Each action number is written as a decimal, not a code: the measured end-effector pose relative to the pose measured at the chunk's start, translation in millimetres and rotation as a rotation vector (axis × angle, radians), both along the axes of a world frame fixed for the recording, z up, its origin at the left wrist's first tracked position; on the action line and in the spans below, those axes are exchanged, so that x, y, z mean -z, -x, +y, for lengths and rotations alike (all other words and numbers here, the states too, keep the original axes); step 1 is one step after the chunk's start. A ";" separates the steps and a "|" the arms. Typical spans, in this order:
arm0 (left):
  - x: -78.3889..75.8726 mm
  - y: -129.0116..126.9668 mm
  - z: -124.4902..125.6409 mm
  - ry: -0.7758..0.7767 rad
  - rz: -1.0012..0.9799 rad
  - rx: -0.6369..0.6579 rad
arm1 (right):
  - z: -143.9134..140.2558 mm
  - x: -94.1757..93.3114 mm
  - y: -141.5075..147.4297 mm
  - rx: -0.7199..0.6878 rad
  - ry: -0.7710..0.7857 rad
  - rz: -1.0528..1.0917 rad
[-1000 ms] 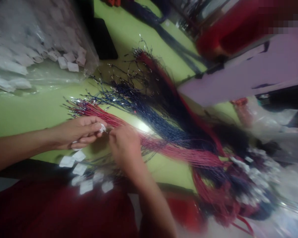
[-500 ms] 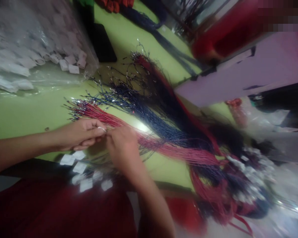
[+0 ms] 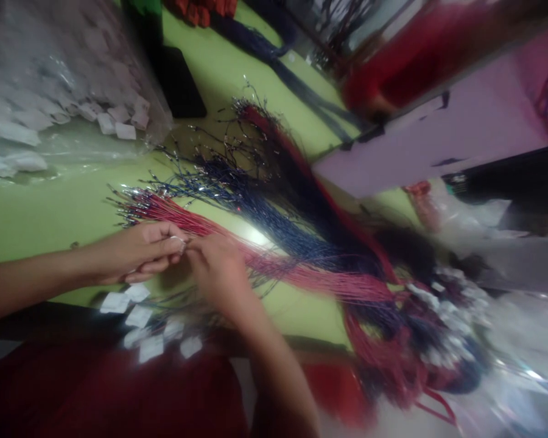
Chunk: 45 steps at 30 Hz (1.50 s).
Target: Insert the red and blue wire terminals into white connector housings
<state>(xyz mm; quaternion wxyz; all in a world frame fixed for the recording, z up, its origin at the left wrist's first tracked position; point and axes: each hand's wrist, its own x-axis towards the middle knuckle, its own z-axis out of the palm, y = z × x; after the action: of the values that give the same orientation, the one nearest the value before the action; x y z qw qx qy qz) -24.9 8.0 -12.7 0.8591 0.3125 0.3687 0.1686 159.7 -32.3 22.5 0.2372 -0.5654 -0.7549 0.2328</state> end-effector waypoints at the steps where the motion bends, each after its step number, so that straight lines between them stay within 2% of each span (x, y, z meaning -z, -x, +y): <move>1: 0.7 0.1 -0.3 0.001 -0.007 -0.011 | 5.9 0.5 -8.8 0.061 -0.011 0.024; 4: 3.4 0.7 -0.5 0.012 -0.041 -0.024 | 31.7 9.3 -44.4 0.384 -0.169 -0.077; 5: 4.2 1.0 -0.2 0.018 -0.051 -0.021 | 40.7 14.1 -56.6 0.433 -0.203 -0.165; 8: 4.9 1.7 1.7 0.050 -0.066 -0.009 | 59.6 27.5 -84.2 0.407 -0.194 -0.327; 11: 3.7 2.3 3.7 0.080 -0.068 0.001 | 60.7 29.2 -96.6 0.473 -0.235 -0.234; 15: 3.1 3.0 4.4 0.091 -0.085 0.000 | 45.3 11.1 -99.6 0.604 -0.255 -0.003; 18: 2.6 3.2 4.6 0.100 -0.095 -0.006 | 31.8 -10.0 -90.6 0.527 -0.259 0.037; 21: 0.2 3.0 5.1 0.104 -0.104 0.007 | 24.2 -31.6 -69.1 0.305 -0.260 -0.072; 25: -0.3 2.5 3.6 0.108 -0.111 -0.004 | 29.7 -53.1 -26.5 -0.001 -0.274 -0.145; 28: 5.4 2.7 1.2 0.082 -0.129 -0.032 | 38.2 -57.8 6.8 -0.180 -0.219 -0.009; 31: 10.2 3.0 0.1 0.018 -0.164 0.028 | 40.8 -47.3 26.2 -0.320 0.008 0.213; 32: 10.0 3.0 0.1 0.009 -0.167 0.035 | 40.1 -40.1 27.2 -0.305 0.096 0.282; 34: 6.7 2.7 1.1 0.020 -0.150 0.016 | 37.3 -22.5 21.0 -0.157 0.212 0.360; 36: 1.8 2.5 3.1 0.050 -0.108 0.008 | 33.4 -4.7 7.9 0.046 0.229 0.334; 38: -1.8 2.4 5.2 0.063 -0.083 0.022 | 28.1 8.5 -4.8 0.156 0.185 0.240; 41: -2.6 2.3 6.4 0.074 -0.090 0.030 | 17.5 16.8 -13.1 0.123 0.117 0.106; 45: -2.9 1.0 5.8 0.075 -0.066 0.027 | 5.4 17.1 -9.9 0.033 0.036 0.007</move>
<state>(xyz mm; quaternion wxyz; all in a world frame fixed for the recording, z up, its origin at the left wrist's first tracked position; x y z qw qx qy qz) -25.9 13.9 -9.8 0.8841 0.2795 0.3417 0.1532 169.6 -26.9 5.4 0.2336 -0.5810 -0.7404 0.2446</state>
